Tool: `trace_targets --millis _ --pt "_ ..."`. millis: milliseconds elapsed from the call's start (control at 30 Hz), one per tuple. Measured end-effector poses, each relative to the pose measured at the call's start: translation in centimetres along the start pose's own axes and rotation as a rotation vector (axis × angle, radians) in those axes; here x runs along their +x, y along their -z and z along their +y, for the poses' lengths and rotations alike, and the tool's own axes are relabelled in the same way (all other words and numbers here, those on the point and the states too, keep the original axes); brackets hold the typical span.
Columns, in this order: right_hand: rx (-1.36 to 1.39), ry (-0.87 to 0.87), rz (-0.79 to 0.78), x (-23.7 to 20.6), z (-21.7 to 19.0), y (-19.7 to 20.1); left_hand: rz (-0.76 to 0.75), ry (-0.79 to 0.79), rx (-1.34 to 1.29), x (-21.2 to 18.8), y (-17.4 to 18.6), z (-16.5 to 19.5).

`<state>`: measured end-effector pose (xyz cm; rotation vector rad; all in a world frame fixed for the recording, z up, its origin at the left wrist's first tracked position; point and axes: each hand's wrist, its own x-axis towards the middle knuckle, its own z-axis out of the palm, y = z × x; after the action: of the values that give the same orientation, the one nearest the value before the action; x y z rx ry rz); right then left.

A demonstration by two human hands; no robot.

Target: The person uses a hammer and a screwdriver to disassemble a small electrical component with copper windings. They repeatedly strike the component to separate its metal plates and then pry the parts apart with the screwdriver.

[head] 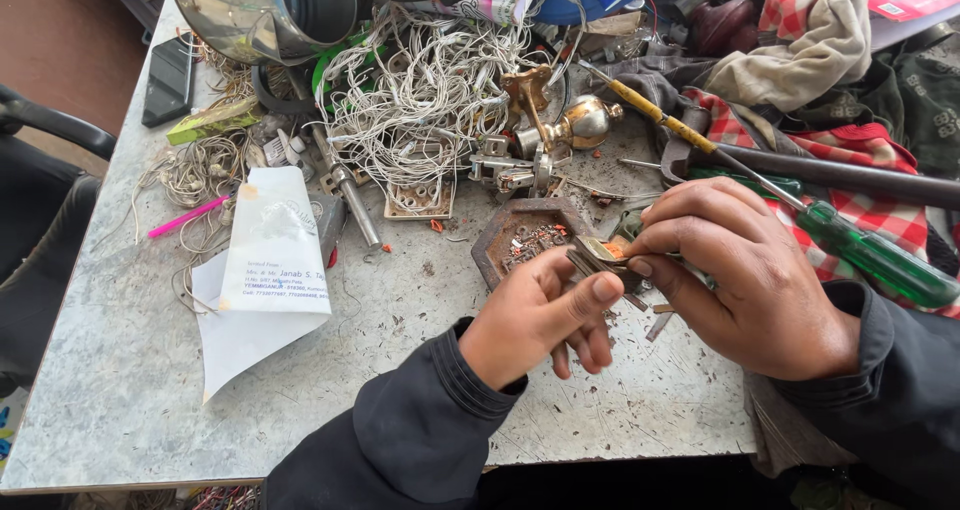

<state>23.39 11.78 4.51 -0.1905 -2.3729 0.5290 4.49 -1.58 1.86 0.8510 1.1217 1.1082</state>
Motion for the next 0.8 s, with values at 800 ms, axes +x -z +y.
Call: trace_targets --millis 800 --pt "-0.226 0.260 -0.470 -0.8 0.5 -1.3 0.390 -0.495 0.525 0.4 0.0 0.9"
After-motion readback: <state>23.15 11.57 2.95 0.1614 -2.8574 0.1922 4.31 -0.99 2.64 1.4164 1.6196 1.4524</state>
